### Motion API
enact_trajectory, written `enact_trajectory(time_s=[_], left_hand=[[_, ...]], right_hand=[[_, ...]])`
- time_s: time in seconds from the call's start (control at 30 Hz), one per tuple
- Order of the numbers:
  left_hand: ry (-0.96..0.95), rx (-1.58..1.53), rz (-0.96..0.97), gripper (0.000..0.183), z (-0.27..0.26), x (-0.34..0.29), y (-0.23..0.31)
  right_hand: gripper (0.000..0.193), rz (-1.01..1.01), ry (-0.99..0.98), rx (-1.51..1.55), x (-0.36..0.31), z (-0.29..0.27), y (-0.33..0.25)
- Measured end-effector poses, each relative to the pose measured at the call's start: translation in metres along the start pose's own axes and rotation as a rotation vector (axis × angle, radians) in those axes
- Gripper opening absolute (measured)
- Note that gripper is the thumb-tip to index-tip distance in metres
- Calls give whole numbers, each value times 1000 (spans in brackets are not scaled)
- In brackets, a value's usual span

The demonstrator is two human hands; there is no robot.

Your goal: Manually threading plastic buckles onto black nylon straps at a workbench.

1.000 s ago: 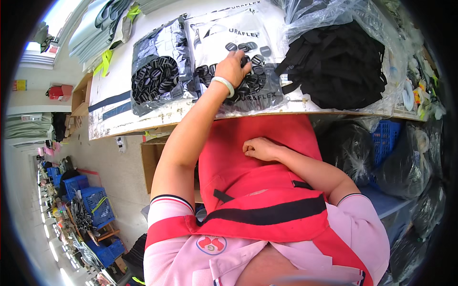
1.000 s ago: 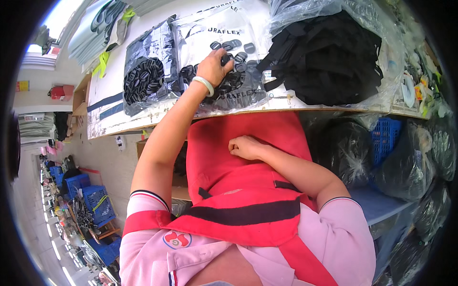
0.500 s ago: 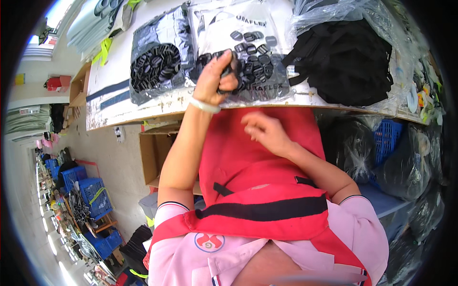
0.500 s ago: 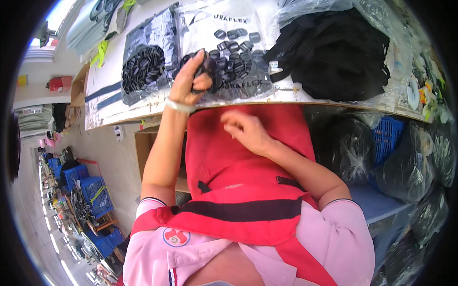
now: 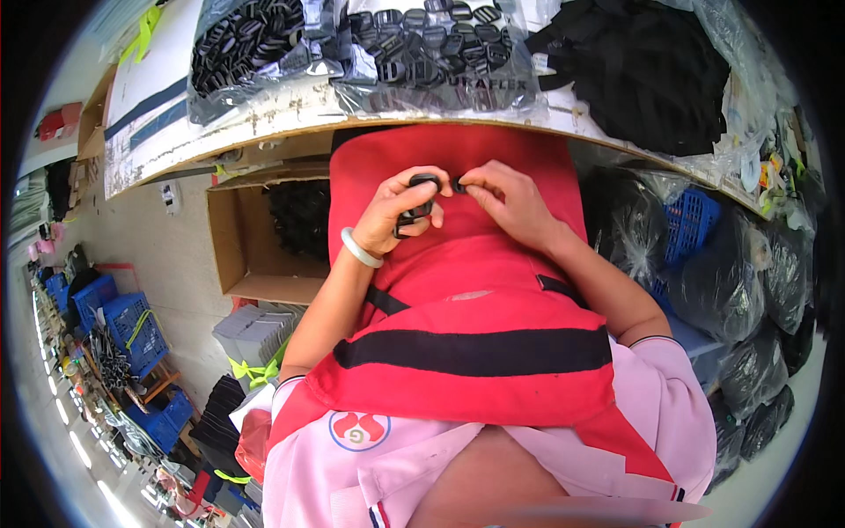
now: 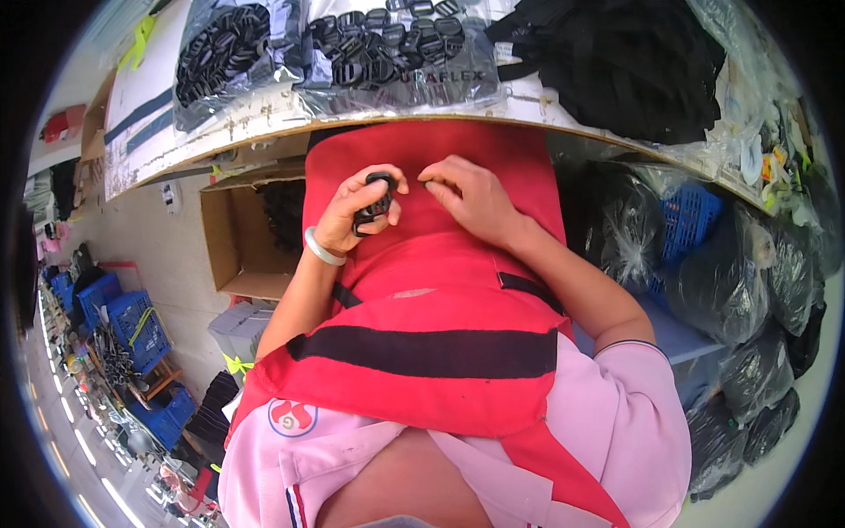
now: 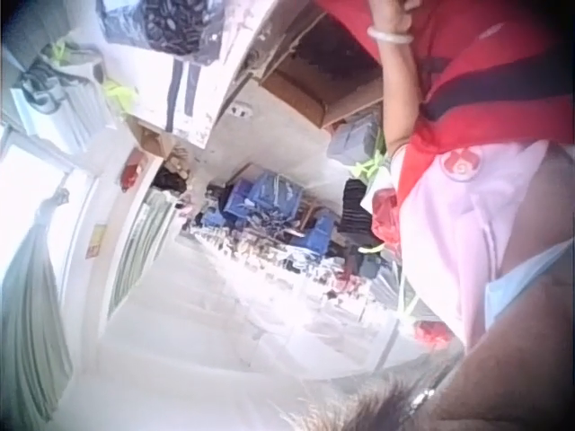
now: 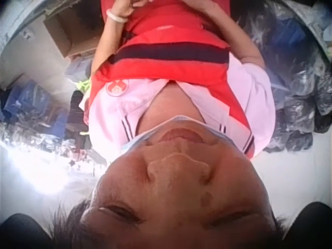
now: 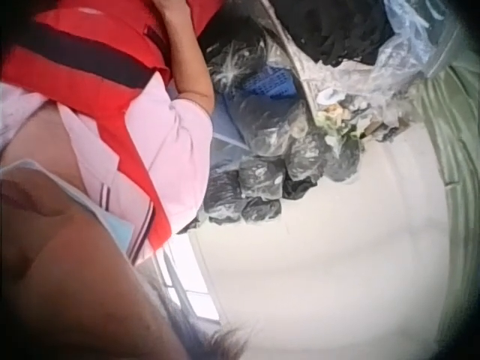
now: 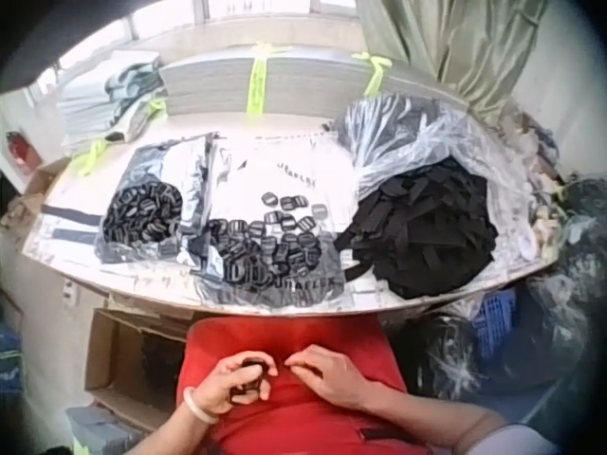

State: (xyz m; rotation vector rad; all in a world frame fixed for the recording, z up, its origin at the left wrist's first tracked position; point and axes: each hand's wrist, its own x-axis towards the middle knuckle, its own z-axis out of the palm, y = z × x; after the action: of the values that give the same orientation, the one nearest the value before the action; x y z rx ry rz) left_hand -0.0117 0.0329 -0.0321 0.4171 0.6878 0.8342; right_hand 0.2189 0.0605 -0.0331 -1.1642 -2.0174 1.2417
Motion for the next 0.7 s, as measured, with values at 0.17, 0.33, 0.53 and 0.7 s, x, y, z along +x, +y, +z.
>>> enact_trajectory(time_s=[0.17,0.33,0.53,0.7], left_hand=[[-52,-403,37,31,-31,-10,-15],[175,-846,62,26,-22,-5,-14],[123,-728,-109,19,-24,-12,-32],[91,-373,-84,18,-25,-9,-15]], right_hand=[[29,86,-138,-342,17,14,45],[38,197,-374,-728,51,33,48],[29,269,-486,-635,57,21,44],[14,230,-371,-179,29,9,44]])
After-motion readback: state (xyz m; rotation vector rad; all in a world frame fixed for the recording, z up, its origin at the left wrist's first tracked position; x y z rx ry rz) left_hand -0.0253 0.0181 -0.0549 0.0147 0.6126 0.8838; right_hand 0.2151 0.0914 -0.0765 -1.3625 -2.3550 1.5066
